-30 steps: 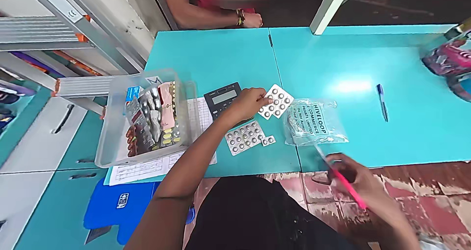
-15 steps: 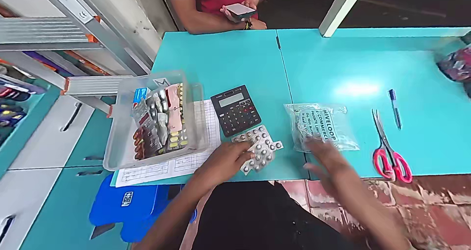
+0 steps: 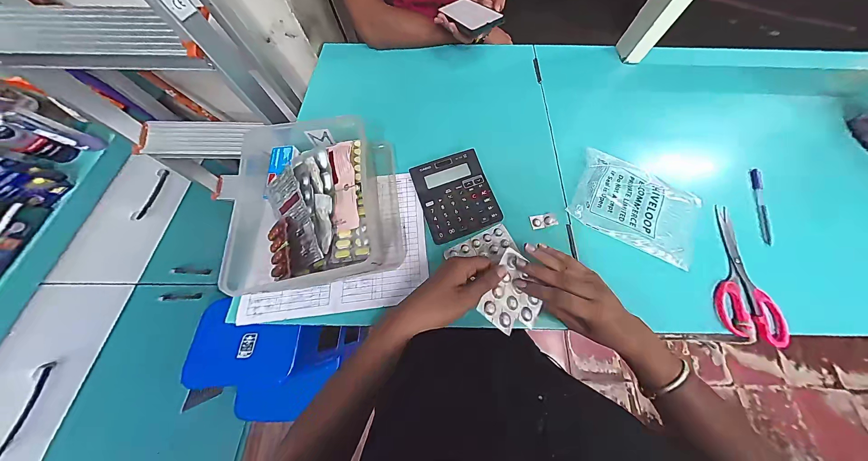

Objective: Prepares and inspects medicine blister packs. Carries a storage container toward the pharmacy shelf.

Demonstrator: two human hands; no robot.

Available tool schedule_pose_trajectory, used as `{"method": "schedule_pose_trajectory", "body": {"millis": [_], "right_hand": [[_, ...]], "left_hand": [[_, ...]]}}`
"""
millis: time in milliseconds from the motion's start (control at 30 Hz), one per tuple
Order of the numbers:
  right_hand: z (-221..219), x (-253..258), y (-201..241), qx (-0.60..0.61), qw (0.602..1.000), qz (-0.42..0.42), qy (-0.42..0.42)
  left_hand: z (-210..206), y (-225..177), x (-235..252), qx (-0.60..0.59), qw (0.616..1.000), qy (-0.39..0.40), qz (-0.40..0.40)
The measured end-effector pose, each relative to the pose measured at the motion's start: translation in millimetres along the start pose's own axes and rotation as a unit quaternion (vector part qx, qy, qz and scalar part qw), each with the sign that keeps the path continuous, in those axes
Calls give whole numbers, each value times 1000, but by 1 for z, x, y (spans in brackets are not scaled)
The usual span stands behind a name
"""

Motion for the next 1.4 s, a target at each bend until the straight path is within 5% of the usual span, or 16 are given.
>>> {"method": "schedule_pose_trajectory", "body": {"millis": [100,200,300,400,467,533,700,833,900,1000,1067,1133,1200,1300,1400], "right_hand": [[28,-17,-14,37,990,-81,-112],[47,-40,-32,177,905,-306,-235],[47,-57,-39,327,791,-441,-269],[53,-61,-33,323,796,-444,-255],[68,-61,-20,197,856,-392,-273],[81,-64,-6,13,900,-320,-295],[64,-71,6,-128,917,-247,-286],[42,-67,8,-66,927,-229,-291],[40,-65,7,-38,928,-233,-289],[37,-62,0,12,915,-301,-270],[30,-56,-13,169,877,-403,-200],[19,-55,-23,367,790,-479,-109],[18,-56,-19,414,763,-488,-92],[32,-60,2,162,878,-418,-164],[32,-55,25,-28,946,-274,-173]], "left_hand": [[2,-4,-1,272,959,-64,-45],[-19,5,-6,543,834,-40,-94],[-33,3,-8,670,725,7,-159],[-40,-11,-3,701,680,46,-209],[-38,-23,2,693,688,26,-214],[-23,-40,6,638,742,-50,-201],[17,-35,8,420,897,-138,-29],[8,-21,-7,501,855,-130,38],[2,-30,-6,569,816,-98,6],[-11,-26,0,580,810,31,-84],[-18,-11,1,576,801,121,-104],[-18,1,0,574,792,169,-123],[-18,6,2,576,783,187,-143],[-22,8,5,586,771,184,-169],[-30,1,14,606,756,174,-177]]}}
Point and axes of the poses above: each hand's wrist, its own x-axis towards the middle knuckle, its own z-axis out of the back of the hand, y = z × x, the point moved 7 cm from there along x, towards the middle knuckle, and after that the axes turned 12 degrees about -z, right-handed, at the moved point
